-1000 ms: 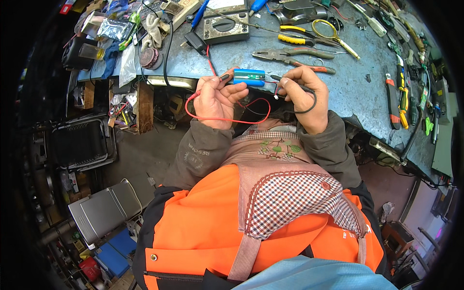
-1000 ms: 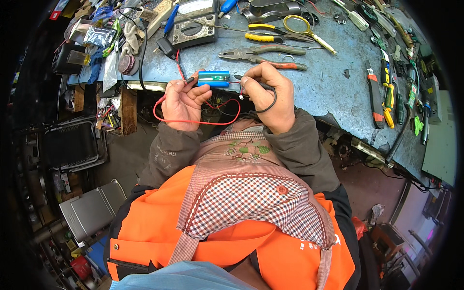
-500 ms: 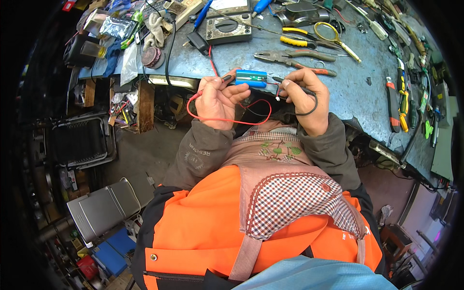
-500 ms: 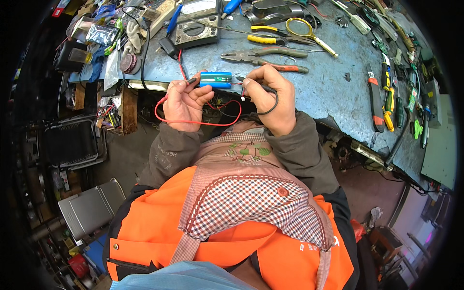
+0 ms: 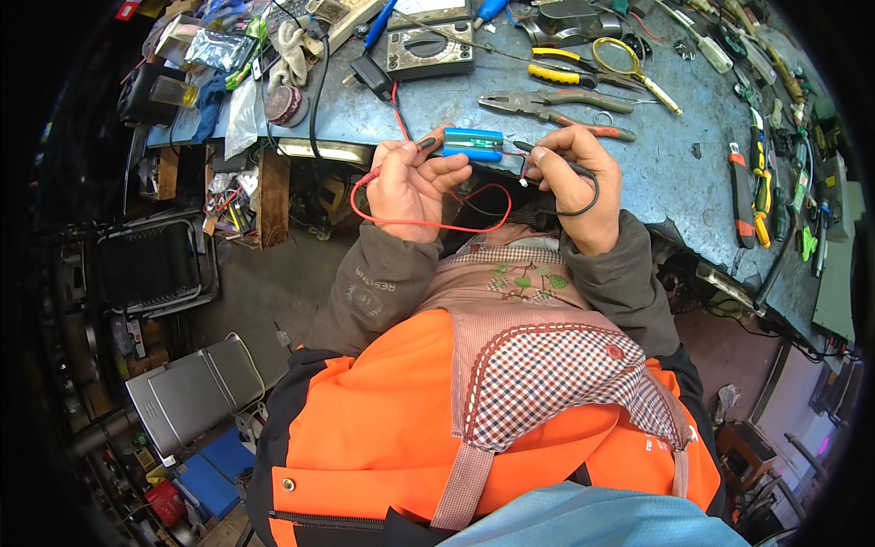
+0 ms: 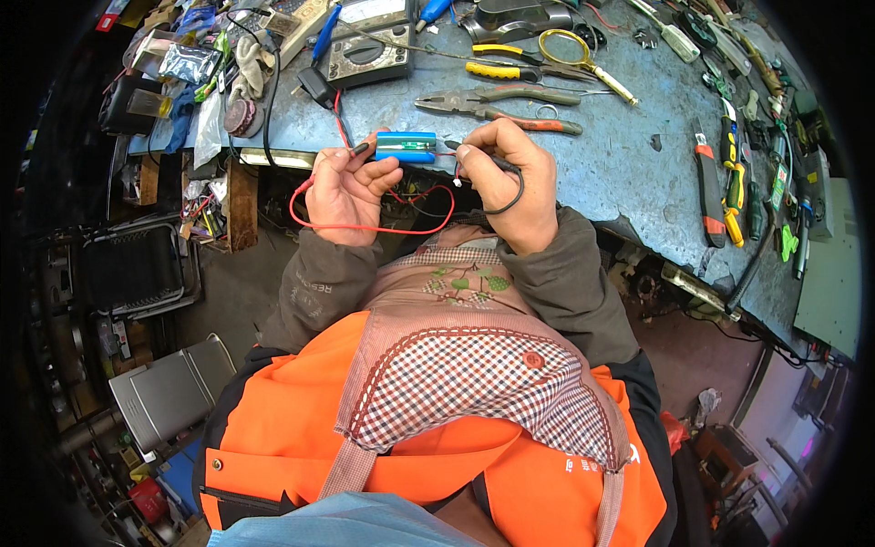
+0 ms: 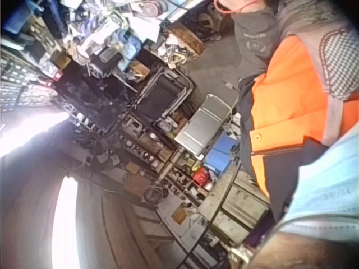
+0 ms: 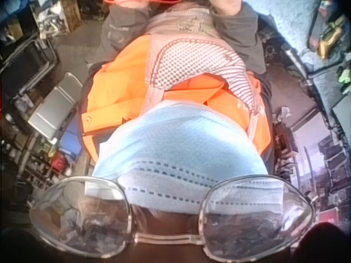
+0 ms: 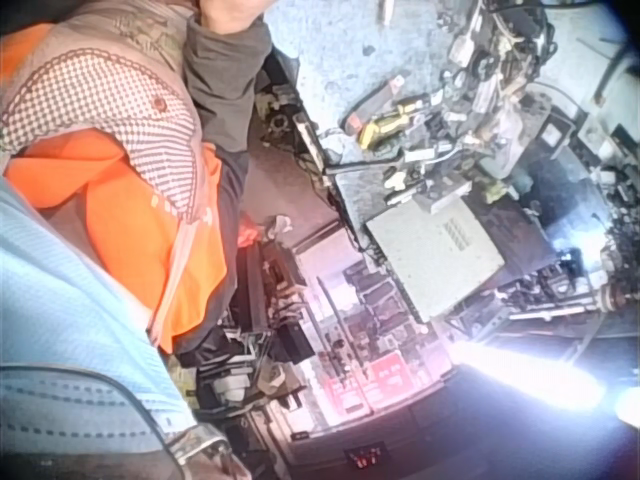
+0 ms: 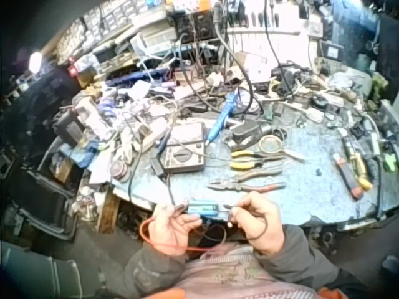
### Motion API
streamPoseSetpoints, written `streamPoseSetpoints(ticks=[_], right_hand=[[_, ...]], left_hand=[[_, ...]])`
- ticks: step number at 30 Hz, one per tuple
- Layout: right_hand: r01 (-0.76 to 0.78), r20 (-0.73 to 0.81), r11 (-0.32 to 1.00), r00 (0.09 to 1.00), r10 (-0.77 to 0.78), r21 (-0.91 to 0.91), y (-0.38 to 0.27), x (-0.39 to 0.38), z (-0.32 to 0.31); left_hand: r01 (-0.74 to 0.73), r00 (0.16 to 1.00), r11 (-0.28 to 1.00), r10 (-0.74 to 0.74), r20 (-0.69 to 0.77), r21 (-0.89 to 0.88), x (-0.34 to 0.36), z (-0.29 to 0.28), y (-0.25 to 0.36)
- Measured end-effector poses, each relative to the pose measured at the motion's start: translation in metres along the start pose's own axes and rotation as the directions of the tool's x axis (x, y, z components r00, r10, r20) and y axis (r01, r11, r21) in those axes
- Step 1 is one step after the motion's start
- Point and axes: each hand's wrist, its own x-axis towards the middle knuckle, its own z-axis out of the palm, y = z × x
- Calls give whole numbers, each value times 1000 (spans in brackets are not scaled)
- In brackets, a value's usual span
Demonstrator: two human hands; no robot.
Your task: The person uses a hot air gun to heat a small blue cylindrical component, then uses pliers to adjust wires and a multimeter to test connections. The person repeatedly handles the component and wires on a cluttered workbench.
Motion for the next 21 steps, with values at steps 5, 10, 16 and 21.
streamPoseSetpoints(ticks=[5, 10, 16, 21], right_hand=[[43, -57, 999, 998, -41, 28, -3, 0, 6], [38, -51, 999, 998, -38, -2, -2, 1, 5], [35, -134, 999, 990, -31, 26, -1, -1, 4], [67, -182, 994, 982, -51, 83, 2, -1, 5]], left_hand=[[0, 1000, 1000, 0, 0, 11, 0, 0, 0], [10, 1000, 1000, -10, 4, -23, 0, -2, 0], [-35, 997, 999, 34, 67, 16, -5, 11, 3], [-107, 984, 989, 91, 155, 103, -19, 26, 4]])
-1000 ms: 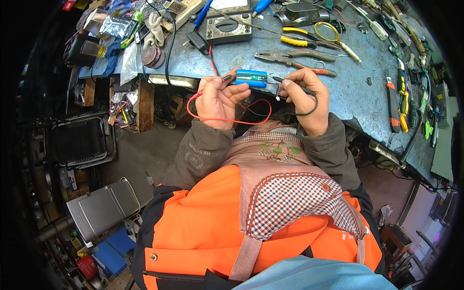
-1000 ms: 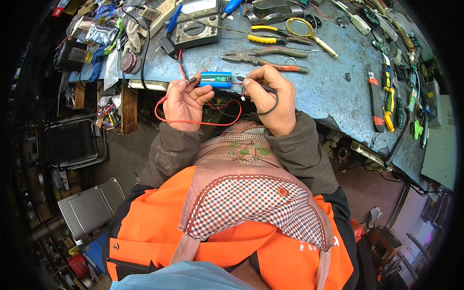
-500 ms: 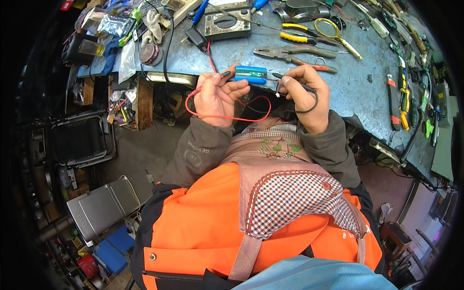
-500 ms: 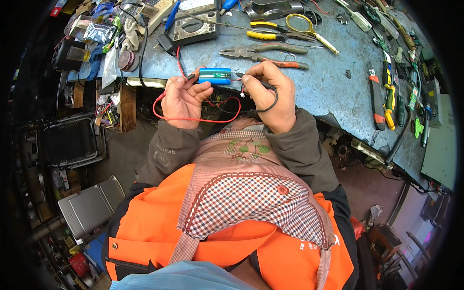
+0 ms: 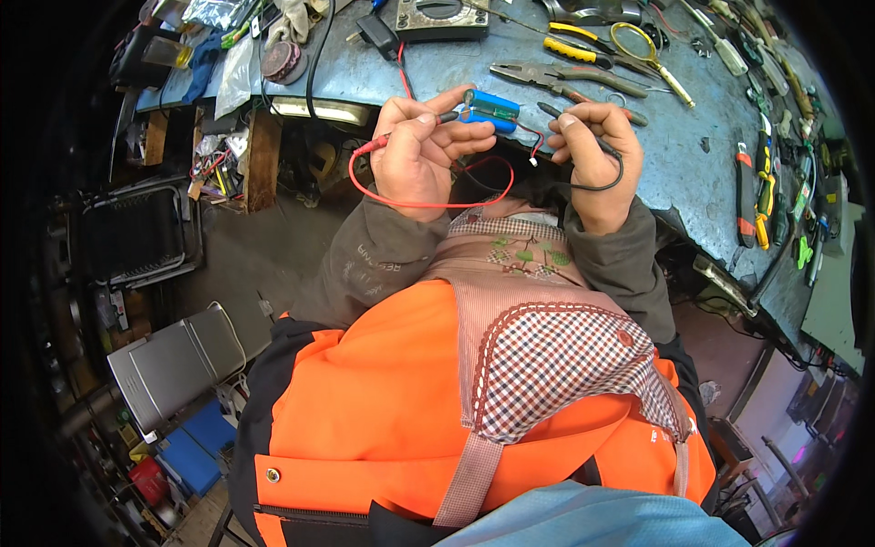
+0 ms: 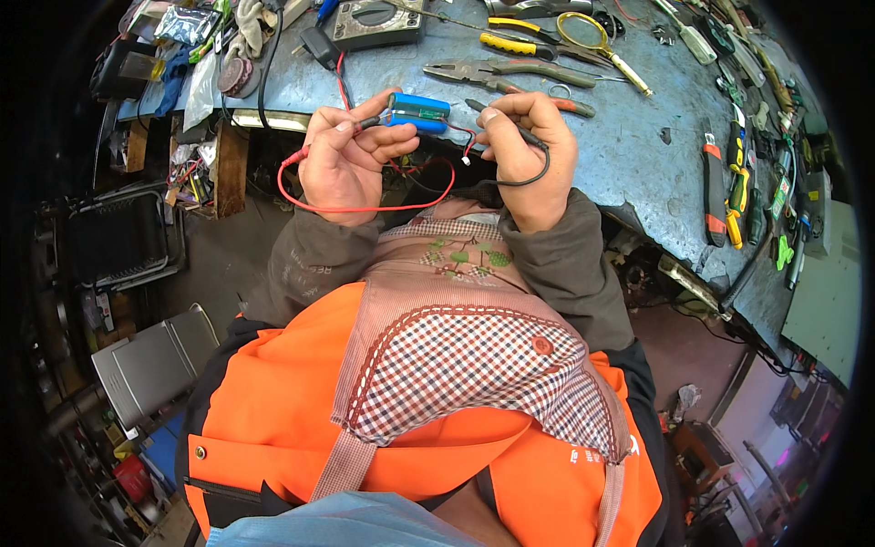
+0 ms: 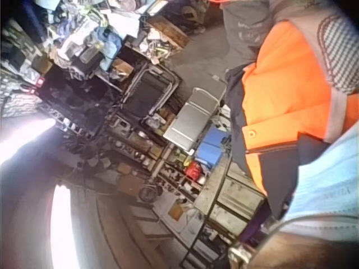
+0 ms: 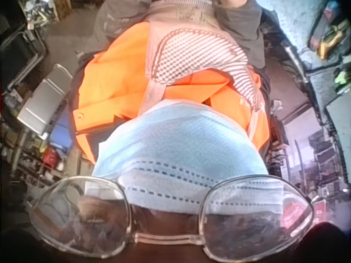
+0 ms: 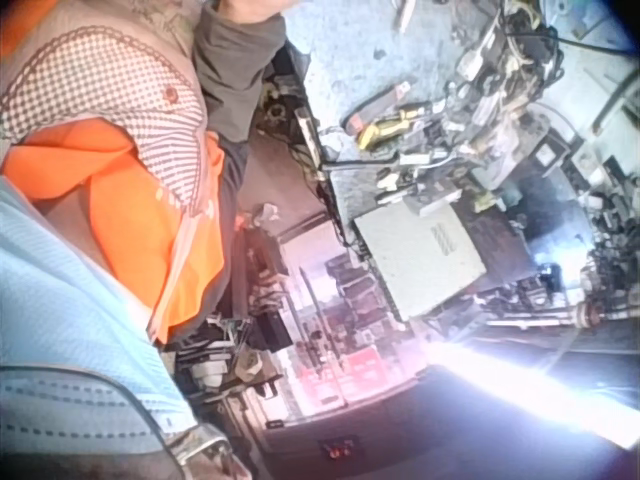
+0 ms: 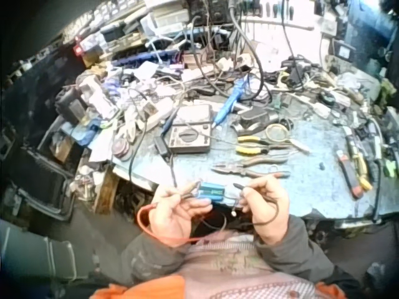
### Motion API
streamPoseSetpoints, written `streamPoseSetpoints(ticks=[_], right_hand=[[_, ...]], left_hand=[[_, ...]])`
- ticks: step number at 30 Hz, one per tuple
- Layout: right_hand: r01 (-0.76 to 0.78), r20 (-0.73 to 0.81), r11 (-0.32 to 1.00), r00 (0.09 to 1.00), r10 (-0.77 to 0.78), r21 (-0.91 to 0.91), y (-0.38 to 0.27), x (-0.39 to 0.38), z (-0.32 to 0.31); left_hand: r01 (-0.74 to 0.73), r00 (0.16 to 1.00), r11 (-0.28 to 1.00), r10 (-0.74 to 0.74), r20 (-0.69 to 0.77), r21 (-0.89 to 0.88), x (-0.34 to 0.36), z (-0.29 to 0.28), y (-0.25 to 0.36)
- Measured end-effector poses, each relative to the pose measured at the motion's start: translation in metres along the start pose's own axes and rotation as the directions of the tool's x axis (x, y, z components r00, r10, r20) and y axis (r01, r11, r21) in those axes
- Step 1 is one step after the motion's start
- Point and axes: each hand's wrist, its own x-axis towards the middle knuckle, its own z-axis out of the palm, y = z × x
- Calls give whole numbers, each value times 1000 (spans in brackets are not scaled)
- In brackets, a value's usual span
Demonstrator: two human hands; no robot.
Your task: The person uses a hot air gun to heat a small blue cylindrical component, then uses pliers to adjust wires and a multimeter to test connections. The person repeatedly handles the component and wires on a cluttered workbench.
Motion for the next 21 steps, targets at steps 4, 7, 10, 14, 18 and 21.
streamPoseSetpoints(ticks=[4, 7, 10, 14, 18, 21], right_hand=[[9, 24, 999, 1000, -8, -46, 1, 0, 0], [16, 21, 999, 1000, -15, -43, 2, 0, 1], [39, 24, 998, 999, -38, -40, 3, 0, 1], [39, 21, 998, 999, -37, -55, 3, 0, 1], [61, -6, 997, 998, -61, -48, 1, -4, 5], [111, -22, 993, 993, -112, -49, 7, -3, 4]], left_hand=[[-39, 998, 997, 36, 50, 70, -2, 2, 0], [-44, 996, 998, 41, 73, 34, -3, -1, -1], [-44, 996, 999, 44, 81, -2, -3, -2, -1], [-41, 999, 999, 41, 29, -1, -1, -3, -2], [-49, 996, 998, 52, -75, 36, 4, -10, -7], [-52, 988, 996, 61, -143, 66, 11, -10, -12]])
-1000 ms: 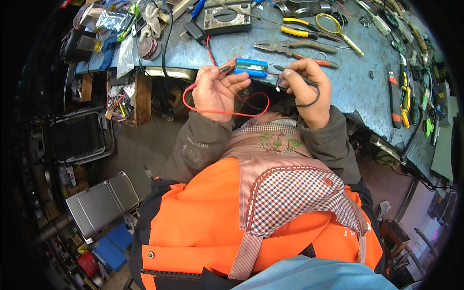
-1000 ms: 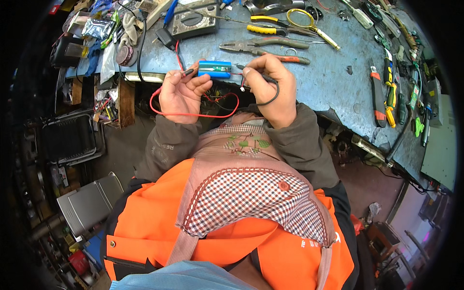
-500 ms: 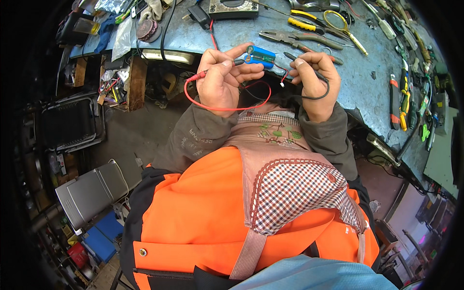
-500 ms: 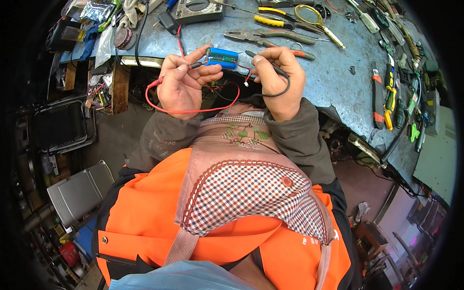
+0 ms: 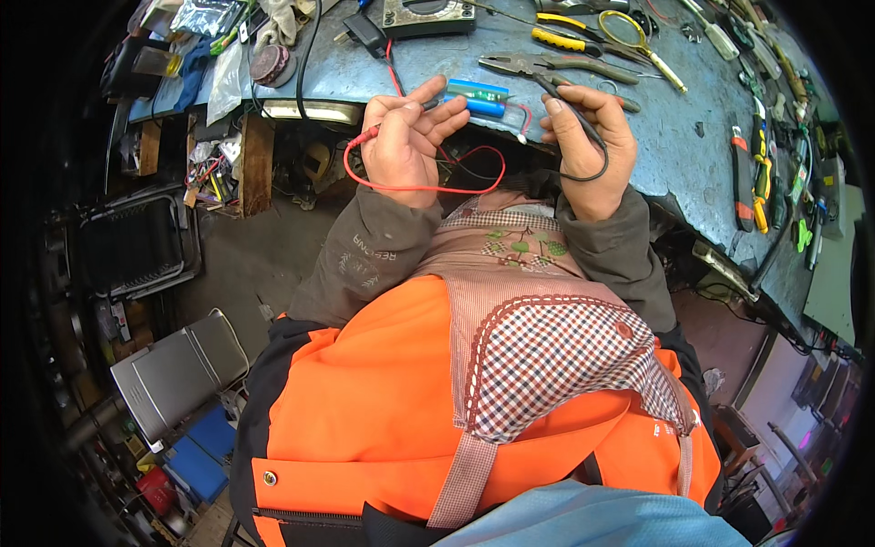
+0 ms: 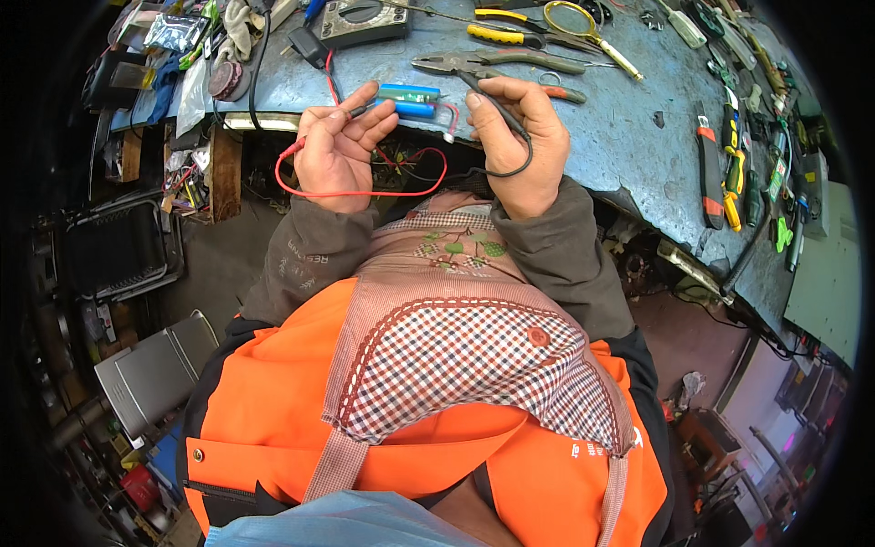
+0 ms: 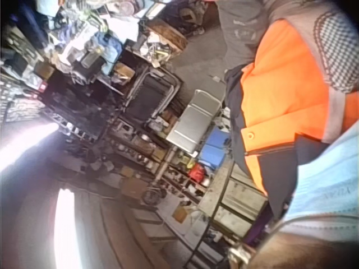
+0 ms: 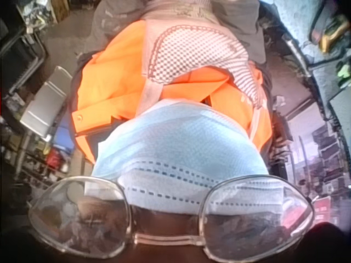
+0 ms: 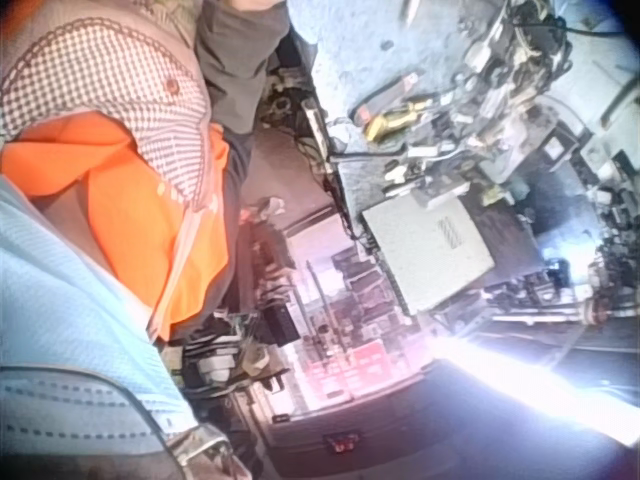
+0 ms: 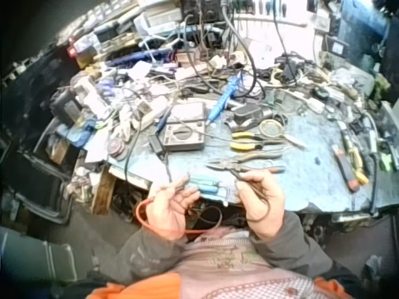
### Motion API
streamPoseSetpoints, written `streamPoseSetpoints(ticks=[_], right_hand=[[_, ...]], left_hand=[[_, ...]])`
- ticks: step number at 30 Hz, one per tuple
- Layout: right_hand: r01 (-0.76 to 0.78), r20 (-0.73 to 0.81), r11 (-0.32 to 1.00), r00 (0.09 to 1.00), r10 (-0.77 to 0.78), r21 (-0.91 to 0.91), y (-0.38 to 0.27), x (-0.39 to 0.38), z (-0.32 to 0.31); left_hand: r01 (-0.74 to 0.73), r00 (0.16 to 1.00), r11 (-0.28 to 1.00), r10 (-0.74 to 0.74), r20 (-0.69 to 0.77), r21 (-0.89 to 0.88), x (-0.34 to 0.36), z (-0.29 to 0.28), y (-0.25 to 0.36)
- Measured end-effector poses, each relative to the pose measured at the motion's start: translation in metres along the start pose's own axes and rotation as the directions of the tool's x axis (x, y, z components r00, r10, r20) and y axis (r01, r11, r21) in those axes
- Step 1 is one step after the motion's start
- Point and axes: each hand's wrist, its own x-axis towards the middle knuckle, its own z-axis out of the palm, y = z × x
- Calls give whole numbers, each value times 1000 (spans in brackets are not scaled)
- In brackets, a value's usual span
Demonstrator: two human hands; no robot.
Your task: The person uses a hot air gun to heat a small blue cylindrical component, then uses pliers to adjust wires and a multimeter to test connections. The person repeatedly handles the component and wires on a cluttered workbench.
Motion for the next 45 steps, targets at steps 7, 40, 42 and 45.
streamPoseSetpoints(ticks=[7, 40, 42, 45], right_hand=[[206, -3, 966, 978, -209, -154, 5, -13, -3], [494, 27, 790, 853, -521, -364, 5, -30, -18], [445, 1, 831, 881, -472, -334, 7, -29, -18], [463, 49, 832, 880, -472, -307, 3, -26, -19]], left_hand=[[-403, 913, 815, 325, 247, 417, -16, -1, 5], [-366, 925, 785, 365, 104, 500, -16, -8, 17], [-313, 937, 779, 347, 42, 544, -12, -12, 15], [-241, 966, 834, 254, 42, 496, -6, -21, 14]])
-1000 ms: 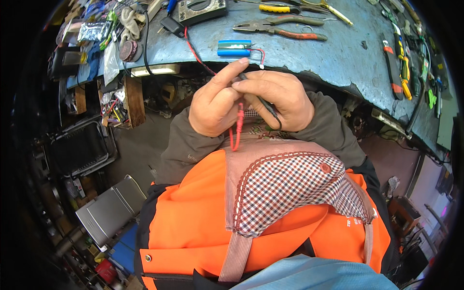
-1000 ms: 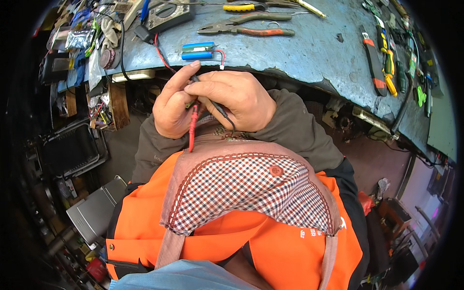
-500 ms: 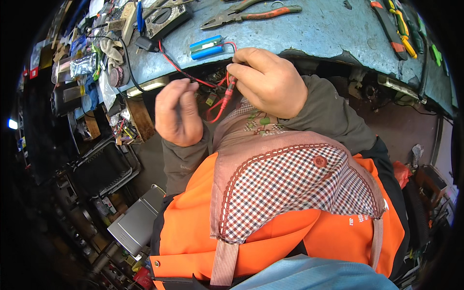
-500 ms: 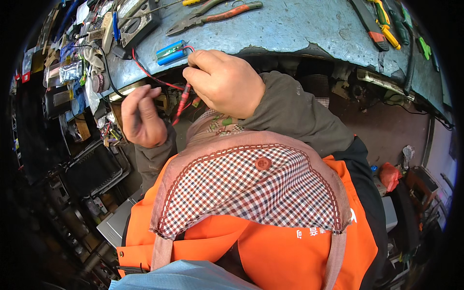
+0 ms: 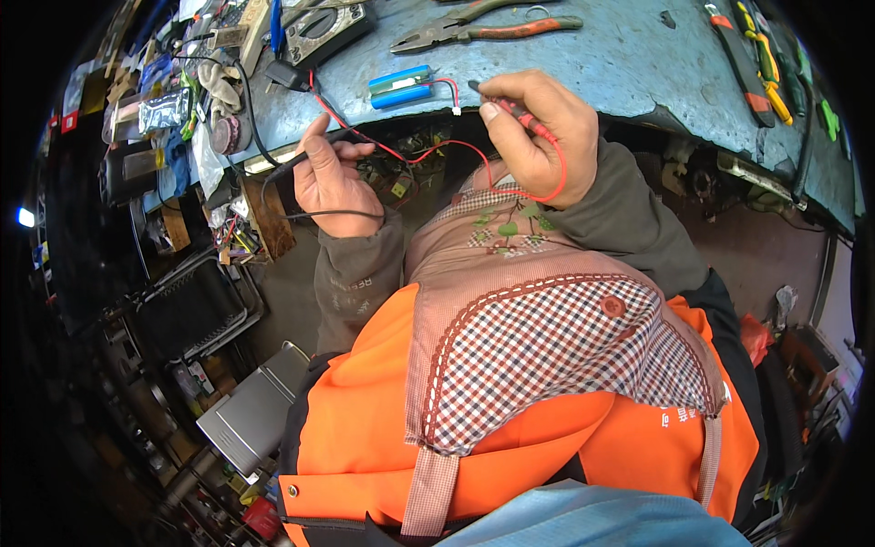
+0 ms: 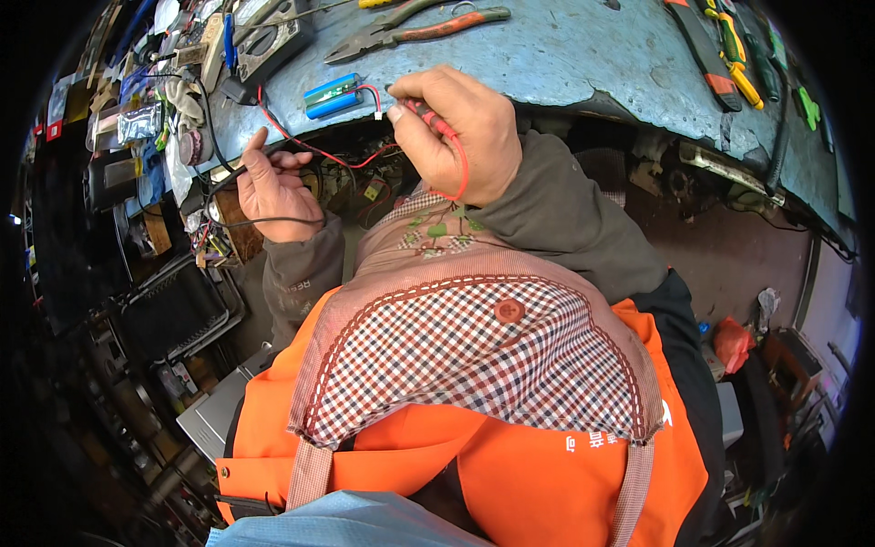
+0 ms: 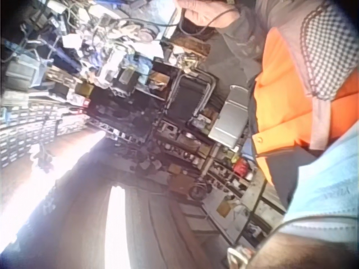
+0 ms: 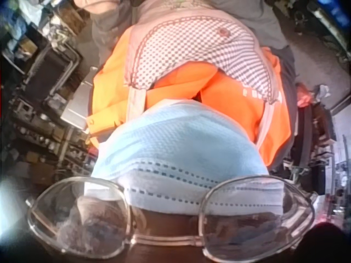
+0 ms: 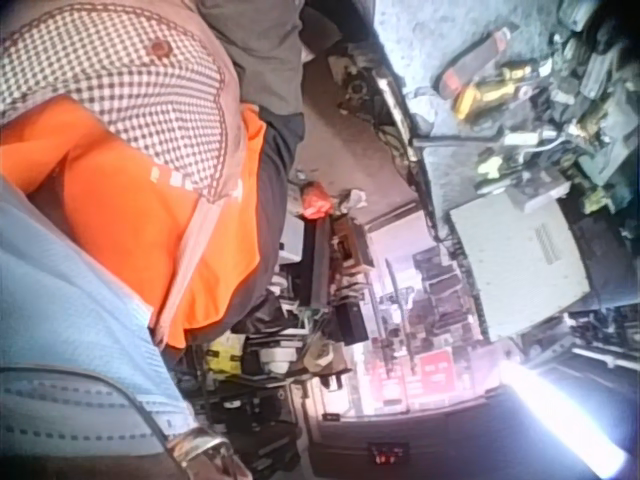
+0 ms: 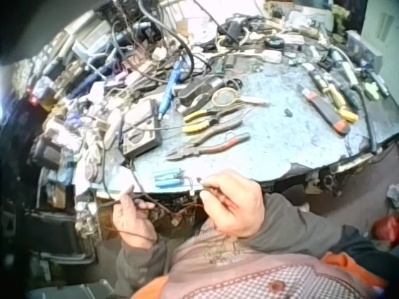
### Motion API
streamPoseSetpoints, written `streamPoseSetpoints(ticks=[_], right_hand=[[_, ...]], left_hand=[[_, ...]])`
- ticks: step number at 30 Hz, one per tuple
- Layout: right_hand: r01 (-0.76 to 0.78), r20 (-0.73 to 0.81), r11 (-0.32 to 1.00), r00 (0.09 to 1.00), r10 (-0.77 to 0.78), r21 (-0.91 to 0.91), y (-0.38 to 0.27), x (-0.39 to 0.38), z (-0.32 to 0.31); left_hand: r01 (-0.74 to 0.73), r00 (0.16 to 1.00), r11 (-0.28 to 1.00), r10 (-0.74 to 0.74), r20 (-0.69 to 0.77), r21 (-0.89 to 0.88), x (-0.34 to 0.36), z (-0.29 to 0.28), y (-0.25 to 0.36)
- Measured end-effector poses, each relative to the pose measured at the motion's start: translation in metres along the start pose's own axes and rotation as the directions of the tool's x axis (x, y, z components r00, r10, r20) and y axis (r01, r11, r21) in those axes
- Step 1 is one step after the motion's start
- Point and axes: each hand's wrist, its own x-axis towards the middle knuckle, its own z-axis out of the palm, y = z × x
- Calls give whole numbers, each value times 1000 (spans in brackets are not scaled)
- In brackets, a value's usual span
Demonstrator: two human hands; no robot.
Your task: The person uses a hot air gun to heat a small blue cylindrical component, then uses pliers to adjust wires and a multimeter to test connections. The person repeatedly handles the component and wires on a cluttered workbench.
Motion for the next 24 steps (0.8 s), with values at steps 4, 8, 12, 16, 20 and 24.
streamPoseSetpoints(ticks=[4, 8, 12, 16, 20, 24], right_hand=[[-416, 77, 868, 908, 411, 271, -4, -8, 10], [-463, 110, 842, 886, 451, 275, -4, -6, 14], [-462, 158, 844, 887, 435, 272, 0, -8, 17], [-480, 161, 839, 877, 452, 256, -5, -4, 17], [-473, 177, 853, 880, 441, 220, -7, -2, 17], [-462, 174, 864, 885, 433, 202, -7, -1, 18]], left_hand=[[124, 992, 985, -127, -18, -119, 2, -2, -10], [157, 983, 976, -169, -75, -149, 2, -4, -14], [138, 981, 971, -161, -105, -198, 6, -6, -16], [178, 979, 964, -194, -66, -199, 8, -4, -16], [187, 979, 961, -199, -43, -205, 9, -6, -18], [197, 976, 957, -211, -47, -213, 8, -3, -15]])
